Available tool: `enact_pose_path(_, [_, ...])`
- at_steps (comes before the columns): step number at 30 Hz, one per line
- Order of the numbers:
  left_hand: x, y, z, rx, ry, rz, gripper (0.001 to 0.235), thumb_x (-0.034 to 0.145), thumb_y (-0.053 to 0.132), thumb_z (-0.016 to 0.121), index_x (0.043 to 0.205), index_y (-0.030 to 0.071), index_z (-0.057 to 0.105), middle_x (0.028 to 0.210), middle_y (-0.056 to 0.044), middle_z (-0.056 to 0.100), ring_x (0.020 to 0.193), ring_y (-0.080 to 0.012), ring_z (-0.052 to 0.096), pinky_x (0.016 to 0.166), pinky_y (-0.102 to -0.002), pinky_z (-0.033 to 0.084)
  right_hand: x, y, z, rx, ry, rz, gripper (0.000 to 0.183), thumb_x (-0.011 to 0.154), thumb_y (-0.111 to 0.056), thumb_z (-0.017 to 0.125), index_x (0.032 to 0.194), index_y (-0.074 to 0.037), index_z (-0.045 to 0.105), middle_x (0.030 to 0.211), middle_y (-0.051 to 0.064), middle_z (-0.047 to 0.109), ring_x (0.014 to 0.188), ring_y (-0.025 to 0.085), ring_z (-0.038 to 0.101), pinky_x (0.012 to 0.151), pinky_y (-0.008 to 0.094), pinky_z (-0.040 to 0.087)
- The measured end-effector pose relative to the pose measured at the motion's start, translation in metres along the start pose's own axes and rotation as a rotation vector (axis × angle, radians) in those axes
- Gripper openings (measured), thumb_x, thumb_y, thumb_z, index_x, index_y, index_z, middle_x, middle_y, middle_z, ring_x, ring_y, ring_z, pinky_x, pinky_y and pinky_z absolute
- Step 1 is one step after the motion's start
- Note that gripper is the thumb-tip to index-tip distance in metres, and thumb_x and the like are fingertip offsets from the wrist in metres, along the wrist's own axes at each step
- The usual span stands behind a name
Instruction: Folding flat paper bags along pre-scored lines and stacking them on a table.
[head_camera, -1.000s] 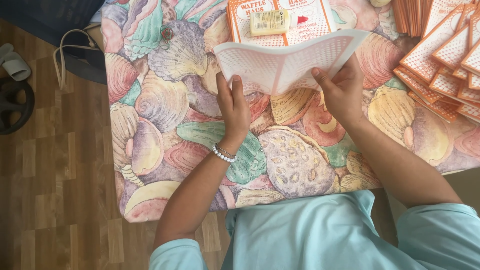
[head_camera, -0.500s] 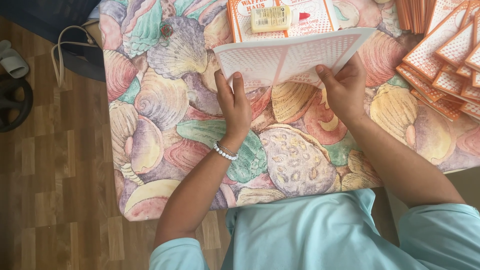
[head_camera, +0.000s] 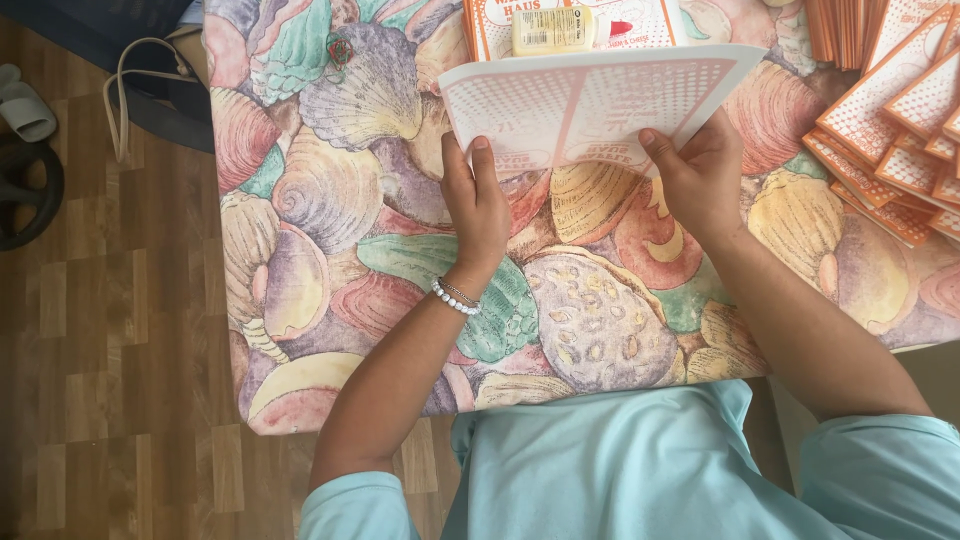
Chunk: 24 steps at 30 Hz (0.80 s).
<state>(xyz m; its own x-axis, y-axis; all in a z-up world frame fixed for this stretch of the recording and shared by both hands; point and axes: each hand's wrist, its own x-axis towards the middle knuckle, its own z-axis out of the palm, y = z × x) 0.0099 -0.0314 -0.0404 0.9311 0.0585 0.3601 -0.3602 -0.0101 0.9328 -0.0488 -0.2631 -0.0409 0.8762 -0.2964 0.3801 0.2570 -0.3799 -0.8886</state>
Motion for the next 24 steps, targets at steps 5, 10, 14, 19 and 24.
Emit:
enact_pose_path(5, [0.0, 0.001, 0.0, 0.001, -0.004, -0.005, 0.025, 0.108, 0.029, 0.042, 0.109, 0.006, 0.05, 0.099, -0.011, 0.068, 0.088, -0.02, 0.064, 0.075, -0.035, 0.051, 0.002, -0.023, -0.005, 0.074, 0.015, -0.184, 0.062, 0.105, -0.002, 0.077, 0.149, -0.004, 0.033, 0.15, 0.017, 0.048, 0.143, 0.031, 0.05, 0.122, 0.045, 0.047])
enact_pose_path(10, [-0.001, 0.007, -0.002, 0.007, -0.029, -0.022, 0.023, 0.108, 0.029, 0.04, 0.102, 0.009, 0.048, 0.08, -0.003, 0.057, 0.066, -0.0115, 0.052, 0.056, -0.029, 0.04, 0.03, -0.101, -0.005, -0.502, 0.182, -0.842, 0.063, 0.11, -0.029, 0.07, 0.154, 0.003, 0.038, 0.149, 0.025, 0.048, 0.137, 0.045, 0.048, 0.116, 0.061, 0.045])
enact_pose_path(14, [0.0, 0.009, -0.001, 0.0, -0.047, -0.08, 0.024, 0.108, 0.031, 0.039, 0.103, 0.008, 0.046, 0.087, -0.006, 0.062, 0.076, -0.0148, 0.058, 0.065, -0.031, 0.047, 0.053, -0.136, 0.021, -0.865, -0.081, -0.922, 0.051, 0.117, -0.038, 0.07, 0.141, 0.006, 0.06, 0.138, 0.023, 0.067, 0.123, 0.039, 0.067, 0.1, 0.049, 0.054])
enact_pose_path(19, [0.0, 0.011, -0.003, 0.005, -0.032, -0.083, 0.023, 0.107, 0.03, 0.039, 0.103, 0.008, 0.046, 0.088, -0.007, 0.065, 0.076, -0.0168, 0.06, 0.065, -0.033, 0.048, 0.071, -0.121, 0.04, -1.188, -0.086, -0.9, 0.031, 0.114, -0.042, 0.076, 0.13, -0.016, 0.07, 0.103, -0.004, 0.07, 0.09, 0.019, 0.065, 0.074, 0.031, 0.047])
enact_pose_path(24, [-0.022, 0.038, -0.015, -0.031, -0.128, -0.132, 0.018, 0.107, 0.025, 0.041, 0.101, 0.011, 0.051, 0.075, 0.002, 0.053, 0.061, -0.0081, 0.043, 0.052, -0.025, 0.032, 0.066, -0.133, 0.026, -1.049, -0.219, -0.845, 0.013, 0.109, -0.013, 0.075, 0.099, -0.02, 0.071, 0.084, -0.006, 0.071, 0.061, 0.019, 0.061, 0.052, 0.033, 0.042])
